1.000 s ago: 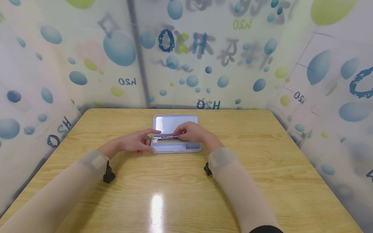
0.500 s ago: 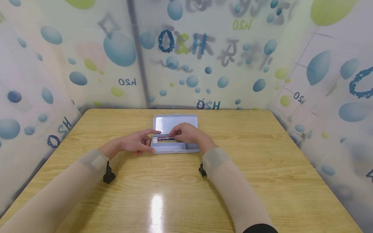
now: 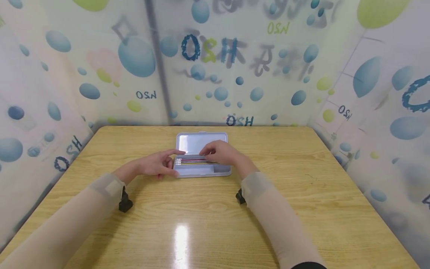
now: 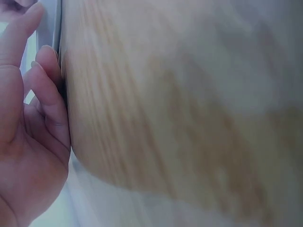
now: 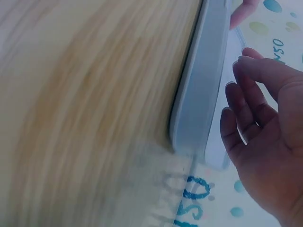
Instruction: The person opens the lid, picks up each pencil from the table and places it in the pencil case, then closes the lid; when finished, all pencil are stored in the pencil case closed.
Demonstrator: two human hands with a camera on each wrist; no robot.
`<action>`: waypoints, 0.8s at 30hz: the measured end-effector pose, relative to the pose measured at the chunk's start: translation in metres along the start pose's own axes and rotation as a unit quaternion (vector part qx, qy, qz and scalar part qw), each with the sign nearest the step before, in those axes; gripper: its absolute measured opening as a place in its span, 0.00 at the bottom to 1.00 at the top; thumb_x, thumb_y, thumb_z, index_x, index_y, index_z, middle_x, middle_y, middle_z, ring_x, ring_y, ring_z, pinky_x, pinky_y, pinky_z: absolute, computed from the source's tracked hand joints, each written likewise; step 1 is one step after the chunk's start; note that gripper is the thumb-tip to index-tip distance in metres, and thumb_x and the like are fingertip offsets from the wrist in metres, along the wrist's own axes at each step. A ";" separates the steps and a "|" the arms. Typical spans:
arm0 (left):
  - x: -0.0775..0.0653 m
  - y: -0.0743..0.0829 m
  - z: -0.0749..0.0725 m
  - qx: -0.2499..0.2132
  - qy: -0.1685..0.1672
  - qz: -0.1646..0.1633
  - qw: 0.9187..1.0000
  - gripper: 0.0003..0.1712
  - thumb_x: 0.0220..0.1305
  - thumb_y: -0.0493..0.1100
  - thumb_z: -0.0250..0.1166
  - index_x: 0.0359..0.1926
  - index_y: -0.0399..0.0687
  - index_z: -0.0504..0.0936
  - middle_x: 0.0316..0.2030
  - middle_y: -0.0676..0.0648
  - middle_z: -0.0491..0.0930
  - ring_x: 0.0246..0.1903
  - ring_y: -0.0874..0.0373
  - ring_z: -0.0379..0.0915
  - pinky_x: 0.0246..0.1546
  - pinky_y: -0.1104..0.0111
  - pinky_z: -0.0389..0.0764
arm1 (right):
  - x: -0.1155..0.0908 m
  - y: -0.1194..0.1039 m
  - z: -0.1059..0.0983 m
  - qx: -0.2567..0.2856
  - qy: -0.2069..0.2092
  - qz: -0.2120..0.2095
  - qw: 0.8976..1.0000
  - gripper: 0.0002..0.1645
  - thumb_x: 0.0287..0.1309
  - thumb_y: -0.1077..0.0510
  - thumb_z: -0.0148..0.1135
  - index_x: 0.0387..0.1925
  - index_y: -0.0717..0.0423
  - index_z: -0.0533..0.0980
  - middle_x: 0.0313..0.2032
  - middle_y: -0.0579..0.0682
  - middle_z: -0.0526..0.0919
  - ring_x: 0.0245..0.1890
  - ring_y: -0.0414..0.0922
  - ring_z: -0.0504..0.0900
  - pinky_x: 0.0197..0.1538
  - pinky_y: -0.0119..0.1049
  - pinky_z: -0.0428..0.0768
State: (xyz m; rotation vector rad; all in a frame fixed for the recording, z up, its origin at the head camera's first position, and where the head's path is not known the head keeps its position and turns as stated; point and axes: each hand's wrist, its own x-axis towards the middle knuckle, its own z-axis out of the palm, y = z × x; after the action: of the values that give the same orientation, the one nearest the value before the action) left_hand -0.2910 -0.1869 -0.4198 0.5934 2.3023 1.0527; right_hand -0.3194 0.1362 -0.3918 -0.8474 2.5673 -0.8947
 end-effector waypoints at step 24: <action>0.000 0.004 0.001 0.000 -0.003 0.005 1.000 0.54 0.71 0.49 0.78 0.88 0.56 0.56 0.35 0.45 0.79 0.23 0.55 0.74 0.27 0.65 0.81 | -0.054 0.037 -0.034 0.016 0.049 0.022 0.998 0.14 0.77 0.57 0.67 0.58 0.52 0.89 0.55 0.51 0.92 0.52 0.48 0.84 0.58 0.45 0.81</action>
State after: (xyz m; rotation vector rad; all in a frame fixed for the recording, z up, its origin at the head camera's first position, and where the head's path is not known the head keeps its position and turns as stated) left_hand -0.2898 -0.1843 -0.4175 0.6073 2.2970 1.0532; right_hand -0.3080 0.2090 -0.3852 -0.7521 2.6356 -0.9847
